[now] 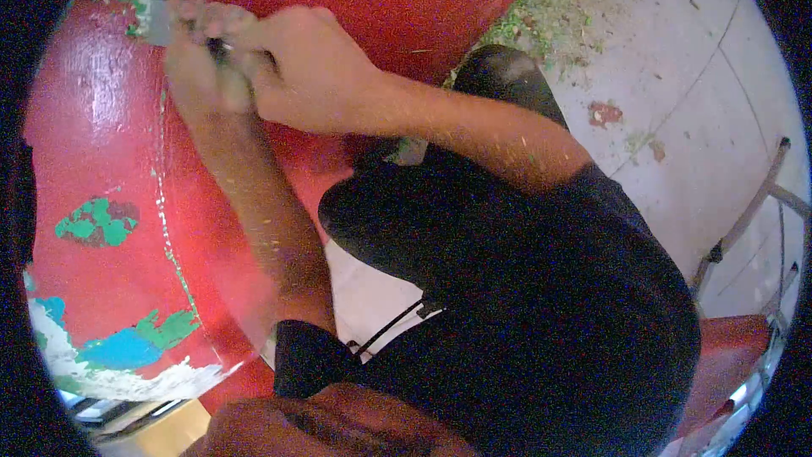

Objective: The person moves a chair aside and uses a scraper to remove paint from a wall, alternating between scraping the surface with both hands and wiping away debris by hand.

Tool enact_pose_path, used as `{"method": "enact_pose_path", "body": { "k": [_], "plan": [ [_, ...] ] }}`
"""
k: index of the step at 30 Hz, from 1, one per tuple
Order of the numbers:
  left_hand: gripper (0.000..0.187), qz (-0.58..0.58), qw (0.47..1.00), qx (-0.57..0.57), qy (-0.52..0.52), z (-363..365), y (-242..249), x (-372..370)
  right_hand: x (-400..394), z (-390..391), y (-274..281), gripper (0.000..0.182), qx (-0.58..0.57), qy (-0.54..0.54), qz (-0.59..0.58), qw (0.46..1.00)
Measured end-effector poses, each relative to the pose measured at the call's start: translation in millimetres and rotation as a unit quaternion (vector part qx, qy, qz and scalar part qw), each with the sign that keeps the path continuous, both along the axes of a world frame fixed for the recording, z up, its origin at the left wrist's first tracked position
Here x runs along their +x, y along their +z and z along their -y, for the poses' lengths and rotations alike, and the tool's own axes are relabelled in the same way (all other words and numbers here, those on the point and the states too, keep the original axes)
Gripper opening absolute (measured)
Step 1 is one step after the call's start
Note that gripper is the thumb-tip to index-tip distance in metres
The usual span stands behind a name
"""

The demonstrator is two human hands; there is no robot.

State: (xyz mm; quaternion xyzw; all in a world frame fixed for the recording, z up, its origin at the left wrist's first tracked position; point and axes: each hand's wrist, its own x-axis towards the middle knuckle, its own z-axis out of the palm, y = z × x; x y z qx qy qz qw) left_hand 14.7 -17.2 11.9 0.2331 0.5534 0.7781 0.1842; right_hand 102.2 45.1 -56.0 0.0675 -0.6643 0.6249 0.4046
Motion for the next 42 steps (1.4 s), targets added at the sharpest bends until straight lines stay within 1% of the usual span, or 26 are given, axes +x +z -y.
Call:
{"method": "enact_pose_path", "body": {
  "k": [1, 3, 6, 7, 10, 11, 12, 13, 15, 16, 18, 19, 20, 22, 24, 25, 28, 31, 33, 34, 35, 36, 37, 38, 39, 42],
  "plan": [
    [0.026, -0.012, 1.000, -0.011, -0.001, -2, 5, -2, -1, -5, 6, 0.015, -0.020, 0.035, 0.036, 0.999],
    [0.025, -0.018, 1.000, -0.009, -0.010, 1, 3, -2, -5, 2, -5, 0.016, -0.052, 0.045, 0.027, 0.997],
    [0.025, -0.011, 0.991, -0.057, 0.122, -1, -6, 23, -2, 0, -3, 0.017, -0.094, 0.089, -0.015, 0.992],
    [0.026, -0.041, 0.989, -0.061, 0.127, -2, -2, 19, -1, -3, 1, 0.017, -0.106, 0.112, -0.029, 0.988],
    [0.028, -0.125, 0.985, -0.097, 0.061, -5, 30, 6, -27, -11, 35, 0.033, -0.053, -0.007, -0.092, 0.994],
    [0.029, -0.129, 0.984, -0.103, 0.069, -2, 28, 5, -27, -4, 29, 0.020, -0.077, 0.028, -0.107, 0.991],
    [0.029, -0.103, 0.986, -0.094, 0.090, 1, 21, 6, -27, 3, 24, 0.019, -0.102, 0.064, -0.121, 0.985],
    [0.030, -0.068, 0.988, -0.071, 0.119, 0, 8, 10, -2, 1, 13, 0.020, -0.122, 0.112, -0.079, 0.983],
    [0.032, -0.054, 0.985, -0.054, 0.155, -6, -6, 16, -1, -4, 7, 0.022, -0.138, 0.146, -0.034, 0.979],
    [0.033, -0.074, 0.983, -0.070, 0.151, -8, -3, 13, -1, -8, 5, 0.024, -0.146, 0.163, -0.011, 0.976],
    [0.032, -0.110, 0.982, -0.108, 0.113, -9, 6, 13, -16, -10, 16, 0.023, -0.122, 0.116, -0.031, 0.985],
    [0.031, -0.136, 0.979, -0.120, 0.098, -12, 21, 11, -21, -7, 21, 0.027, -0.171, 0.146, -0.038, 0.974],
    [0.031, -0.167, 0.974, -0.128, 0.083, -13, 32, 10, -11, -6, 19, 0.027, -0.208, 0.198, 0.009, 0.958],
    [0.029, -0.094, 0.985, -0.074, 0.122, -4, 9, 20, 14, -9, 9, 0.027, -0.274, 0.290, 0.099, 0.912],
    [0.028, 0.000, 0.987, -0.029, 0.155, -5, -7, 25, 11, -16, 7, 0.025, -0.287, 0.324, 0.107, 0.895],
    [0.028, -0.039, 0.979, -0.079, 0.185, -8, -3, 27, 14, -14, 2, 0.024, -0.308, 0.336, 0.116, 0.882],
    [0.030, -0.017, 0.988, -0.033, 0.148, -4, -7, 22, 9, -6, -5, 0.025, -0.257, 0.283, 0.060, 0.922],
    [0.031, 0.038, 0.999, 0.016, 0.033, 5, -9, 13, 5, -8, -11, 0.023, -0.115, 0.168, 0.008, 0.979],
    [0.032, -0.126, 0.984, -0.096, 0.080, 3, 5, 16, 7, -16, 1, 0.023, -0.182, 0.185, -0.002, 0.966],
    [0.034, -0.219, 0.960, -0.141, 0.102, -4, 18, 17, 5, -25, 11, 0.026, -0.204, 0.191, -0.020, 0.960],
    [0.040, -0.315, 0.913, -0.188, 0.181, -4, 31, 24, 9, -34, 17, 0.032, -0.195, 0.167, -0.031, 0.966],
    [0.042, -0.538, 0.778, -0.228, 0.229, 0, 47, 13, 13, -43, 18, 0.033, -0.261, 0.188, -0.051, 0.945],
    [0.045, -0.717, 0.590, -0.258, 0.269, 11, 63, -1, 17, -52, 15, 0.035, -0.325, 0.211, -0.066, 0.920],
    [0.048, -0.841, 0.359, -0.276, 0.295, 16, 72, -10, 15, -56, 8, 0.037, -0.374, 0.190, -0.095, 0.903],
    [0.059, -0.781, 0.270, -0.418, 0.377, 16, 69, -4, 11, -58, -4, 0.039, -0.426, 0.170, -0.125, 0.880],
    [0.065, -0.744, 0.180, -0.556, 0.323, 17, 39, -11, -1, -58, -57, 0.042, -0.448, 0.160, -0.075, 0.876]
  ]
}}
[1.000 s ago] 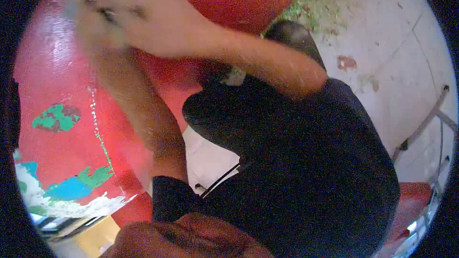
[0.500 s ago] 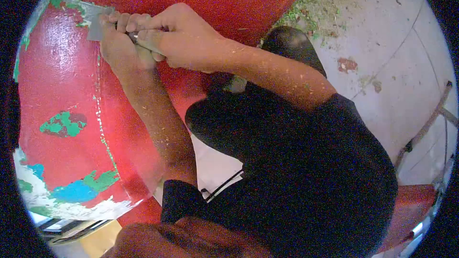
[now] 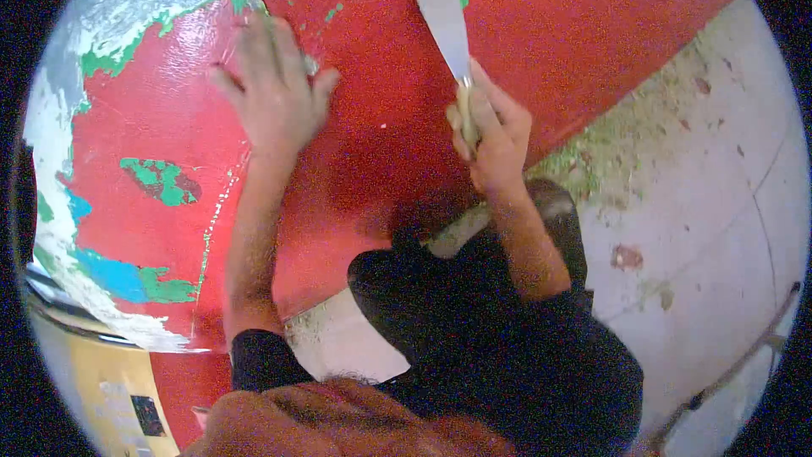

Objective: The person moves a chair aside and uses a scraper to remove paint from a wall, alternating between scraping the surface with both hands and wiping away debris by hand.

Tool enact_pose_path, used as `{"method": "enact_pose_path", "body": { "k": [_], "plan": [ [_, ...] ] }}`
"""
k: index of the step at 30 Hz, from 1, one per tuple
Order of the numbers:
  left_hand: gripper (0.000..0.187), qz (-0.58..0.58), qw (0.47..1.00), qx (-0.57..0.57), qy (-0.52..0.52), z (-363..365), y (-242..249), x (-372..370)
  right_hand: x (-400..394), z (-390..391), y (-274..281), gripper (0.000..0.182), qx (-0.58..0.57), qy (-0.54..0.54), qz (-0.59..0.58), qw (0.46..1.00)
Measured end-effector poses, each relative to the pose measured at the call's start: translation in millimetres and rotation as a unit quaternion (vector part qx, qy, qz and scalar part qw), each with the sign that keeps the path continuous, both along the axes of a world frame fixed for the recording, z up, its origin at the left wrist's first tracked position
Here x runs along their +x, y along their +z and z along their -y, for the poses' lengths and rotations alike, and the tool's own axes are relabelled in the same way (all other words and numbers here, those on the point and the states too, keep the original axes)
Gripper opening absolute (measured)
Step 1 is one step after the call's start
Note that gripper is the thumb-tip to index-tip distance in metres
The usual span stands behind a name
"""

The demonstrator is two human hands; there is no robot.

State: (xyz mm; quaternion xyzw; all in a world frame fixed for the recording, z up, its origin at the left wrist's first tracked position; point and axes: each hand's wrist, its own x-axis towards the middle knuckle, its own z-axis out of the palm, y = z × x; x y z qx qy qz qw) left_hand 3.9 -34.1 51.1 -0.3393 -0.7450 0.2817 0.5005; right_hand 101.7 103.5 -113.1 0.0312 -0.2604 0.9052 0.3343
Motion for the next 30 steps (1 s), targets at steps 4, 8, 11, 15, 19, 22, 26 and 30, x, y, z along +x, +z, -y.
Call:
{"method": "enact_pose_path", "body": {
  "k": [4, 8, 11, 15, 19, 22, 26, 30],
  "plan": [
    [0.066, 0.120, 0.950, -0.272, -0.096, 33, -16, -13, -8, -6, -23, 0.042, 0.011, -0.014, 0.031, 0.999],
    [0.069, 0.005, 0.982, -0.182, -0.052, 45, 49, -12, -3, -21, -22, 0.040, 0.009, -0.062, 0.039, 0.997],
    [0.069, -0.036, 0.998, 0.021, -0.045, 32, 61, -9, -4, -27, -21, 0.040, -0.024, -0.092, 0.048, 0.994],
    [0.072, 0.043, 0.977, -0.196, -0.077, 1, 40, -9, -4, -31, -24, 0.039, -0.009, -0.130, 0.074, 0.989],
    [0.046, 0.134, 0.911, -0.350, -0.171, -4, 64, -16, -3, -31, -22, 0.040, -0.010, -0.145, 0.067, 0.987],
    [0.031, 0.101, 0.928, -0.258, -0.250, -11, 109, -20, -4, -29, -25, 0.040, -0.003, -0.155, 0.078, 0.985],
    [0.031, 0.052, 0.927, -0.275, -0.251, -17, 128, -7, -7, -26, -30, 0.041, -0.020, -0.137, 0.059, 0.989],
    [0.026, 0.065, 0.918, -0.306, -0.245, -20, 140, -12, -3, -25, -24, 0.041, -0.026, -0.150, 0.086, 0.985]
  ]
}}
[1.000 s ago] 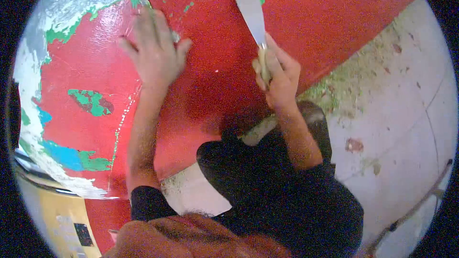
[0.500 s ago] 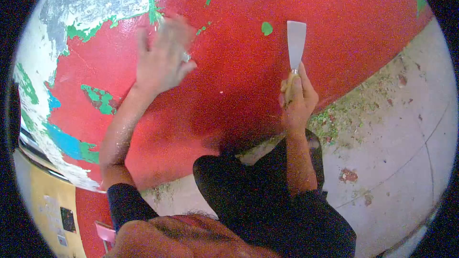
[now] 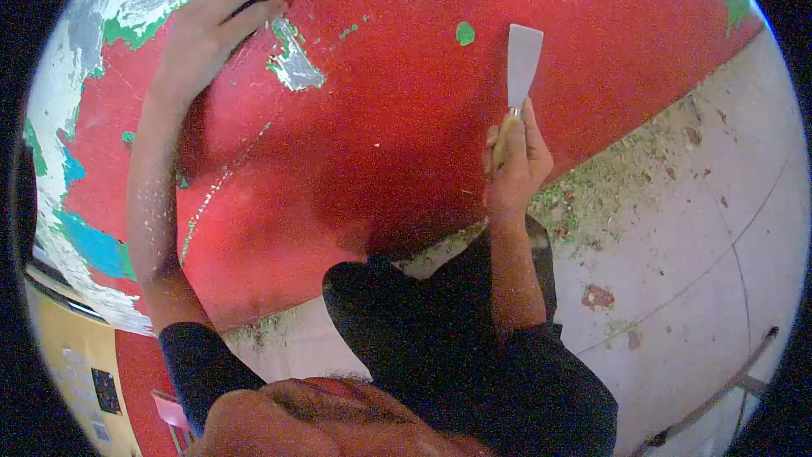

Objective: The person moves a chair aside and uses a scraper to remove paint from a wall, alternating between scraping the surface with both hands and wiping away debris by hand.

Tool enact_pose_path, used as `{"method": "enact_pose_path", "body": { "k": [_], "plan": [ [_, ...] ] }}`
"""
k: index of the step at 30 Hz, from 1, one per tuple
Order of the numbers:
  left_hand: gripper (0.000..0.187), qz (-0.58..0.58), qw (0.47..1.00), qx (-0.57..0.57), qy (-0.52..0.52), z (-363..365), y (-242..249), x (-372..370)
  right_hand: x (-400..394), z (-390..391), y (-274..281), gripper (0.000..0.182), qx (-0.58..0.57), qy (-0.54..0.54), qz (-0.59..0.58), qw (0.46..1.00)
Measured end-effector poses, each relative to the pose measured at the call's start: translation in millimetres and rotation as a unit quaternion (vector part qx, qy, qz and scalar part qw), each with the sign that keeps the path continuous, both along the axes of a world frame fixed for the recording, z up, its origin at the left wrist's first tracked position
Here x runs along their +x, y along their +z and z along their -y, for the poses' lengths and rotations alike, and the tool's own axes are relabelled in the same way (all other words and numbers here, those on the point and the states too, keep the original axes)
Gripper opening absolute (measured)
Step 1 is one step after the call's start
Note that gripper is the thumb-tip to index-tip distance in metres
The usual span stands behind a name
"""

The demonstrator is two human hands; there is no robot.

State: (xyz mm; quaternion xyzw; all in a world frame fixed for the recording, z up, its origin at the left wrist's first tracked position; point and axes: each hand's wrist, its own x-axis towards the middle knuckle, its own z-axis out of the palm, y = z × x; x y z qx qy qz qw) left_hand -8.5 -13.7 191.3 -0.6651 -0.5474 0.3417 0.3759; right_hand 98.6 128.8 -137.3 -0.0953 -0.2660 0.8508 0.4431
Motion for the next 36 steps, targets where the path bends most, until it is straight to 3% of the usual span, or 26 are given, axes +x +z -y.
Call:
{"method": "enact_pose_path", "body": {
  "k": [5, 8, 10, 11, 15, 18, 22, 30, 33, 36],
  "plan": [
    [0.016, -0.023, 0.999, 0.038, 0.003, -5, -11, -2, 1, -7, -2, 0.041, -0.026, -0.017, -0.010, 0.999],
    [0.013, 0.185, 0.976, 0.063, 0.091, 2, -27, 8, 0, -12, -6, 0.041, -0.031, -0.030, -0.010, 0.999],
    [0.014, 0.236, 0.971, -0.029, -0.016, 9, -64, 26, -1, -14, -4, 0.041, -0.039, -0.040, -0.015, 0.998],
    [0.018, 0.195, 0.979, -0.040, -0.029, 14, -74, 37, -2, -16, -5, 0.041, -0.041, -0.039, -0.014, 0.998],
    [0.031, 0.140, 0.980, 0.138, 0.007, 28, -63, 26, 0, -16, -10, 0.041, -0.034, -0.034, 0.005, 0.999],
    [0.035, 0.080, 0.981, 0.174, 0.015, 55, -68, 10, 0, -20, -9, 0.041, -0.027, -0.044, 0.009, 0.999],
    [0.031, 0.098, 0.963, 0.251, 0.011, 50, -76, 11, -7, -15, -13, 0.041, -0.026, -0.033, 0.012, 0.999],
    [0.015, -0.038, 0.933, 0.358, -0.022, 41, -109, -4, -5, -2, -7, 0.041, -0.028, -0.014, -0.022, 0.999],
    [0.011, 0.111, 0.919, 0.376, -0.024, 52, -128, 16, -7, -6, -9, 0.041, -0.027, -0.022, -0.011, 0.999],
    [0.013, 0.118, 0.932, 0.337, -0.059, 71, -135, 28, -7, -5, -9, 0.040, -0.014, -0.015, -0.012, 1.000]
  ]
}}
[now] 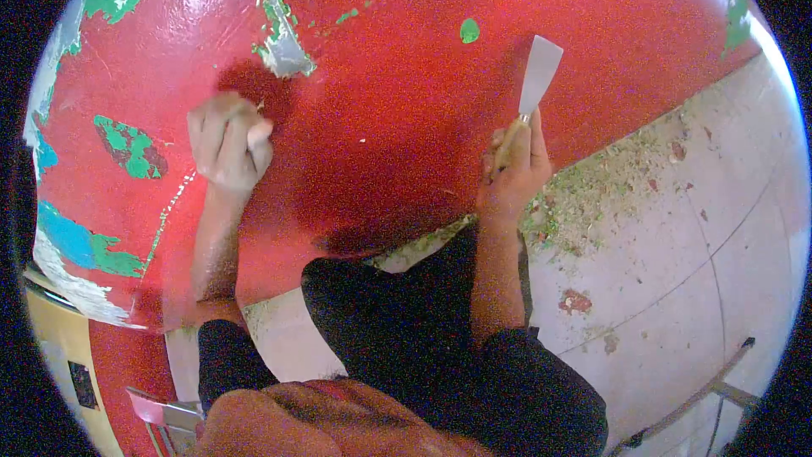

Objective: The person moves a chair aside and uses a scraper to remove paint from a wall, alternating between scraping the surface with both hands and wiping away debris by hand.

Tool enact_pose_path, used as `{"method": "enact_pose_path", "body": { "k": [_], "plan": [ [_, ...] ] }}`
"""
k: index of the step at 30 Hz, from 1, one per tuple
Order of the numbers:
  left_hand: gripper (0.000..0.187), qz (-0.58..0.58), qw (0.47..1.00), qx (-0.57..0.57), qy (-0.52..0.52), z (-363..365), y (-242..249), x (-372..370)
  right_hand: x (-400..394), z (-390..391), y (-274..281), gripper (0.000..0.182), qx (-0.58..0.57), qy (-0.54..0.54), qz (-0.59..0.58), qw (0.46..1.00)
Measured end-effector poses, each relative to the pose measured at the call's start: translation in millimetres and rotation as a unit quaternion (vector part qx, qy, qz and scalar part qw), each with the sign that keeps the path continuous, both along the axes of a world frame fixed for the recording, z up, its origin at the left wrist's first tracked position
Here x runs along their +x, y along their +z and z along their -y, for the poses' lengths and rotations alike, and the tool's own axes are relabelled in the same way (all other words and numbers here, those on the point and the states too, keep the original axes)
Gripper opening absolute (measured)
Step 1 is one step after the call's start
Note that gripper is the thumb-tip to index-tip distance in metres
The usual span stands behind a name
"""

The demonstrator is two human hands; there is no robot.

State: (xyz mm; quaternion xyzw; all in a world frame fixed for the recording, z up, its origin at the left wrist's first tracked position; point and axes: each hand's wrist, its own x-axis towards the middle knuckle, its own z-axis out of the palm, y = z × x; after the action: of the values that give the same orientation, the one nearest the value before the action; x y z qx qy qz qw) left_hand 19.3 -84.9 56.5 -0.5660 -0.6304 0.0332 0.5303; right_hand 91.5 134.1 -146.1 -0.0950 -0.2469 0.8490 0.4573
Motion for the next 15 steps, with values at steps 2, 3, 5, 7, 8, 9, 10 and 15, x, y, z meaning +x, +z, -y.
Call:
{"method": "enact_pose_path", "body": {
  "k": [2, 3, 5, 7, 8, 9, 10, 15],
  "plan": [
    [0.017, 0.048, 0.996, 0.065, 0.048, -7, -3, 1, 3, 8, 5, 0.040, 0.018, 0.025, 0.002, 1.000],
    [0.018, 0.099, 0.988, 0.106, 0.061, -5, -10, 0, 4, 19, 13, 0.040, 0.030, 0.040, 0.007, 0.999],
    [0.015, 0.296, 0.930, 0.209, 0.065, -11, -26, 13, 11, 39, 30, 0.043, 0.160, 0.065, 0.056, 0.983],
    [0.014, 0.611, 0.737, 0.282, -0.062, -23, -56, 21, 18, 68, 44, 0.044, 0.276, 0.082, 0.054, 0.956],
    [0.029, 0.682, 0.675, 0.273, -0.060, -36, -61, 30, 21, 80, 50, 0.039, 0.321, 0.075, 0.069, 0.942],
    [0.036, 0.737, 0.598, 0.292, -0.122, -46, -78, 25, 26, 86, 60, 0.038, 0.355, 0.122, 0.087, 0.923],
    [0.043, 0.780, 0.512, 0.308, -0.185, -57, -91, 19, 24, 90, 67, 0.037, 0.393, 0.143, 0.085, 0.904],
    [0.049, 0.786, 0.385, 0.364, -0.318, -66, -83, 14, 9, 92, 78, 0.028, 0.366, 0.152, 0.068, 0.916]
  ]
}}
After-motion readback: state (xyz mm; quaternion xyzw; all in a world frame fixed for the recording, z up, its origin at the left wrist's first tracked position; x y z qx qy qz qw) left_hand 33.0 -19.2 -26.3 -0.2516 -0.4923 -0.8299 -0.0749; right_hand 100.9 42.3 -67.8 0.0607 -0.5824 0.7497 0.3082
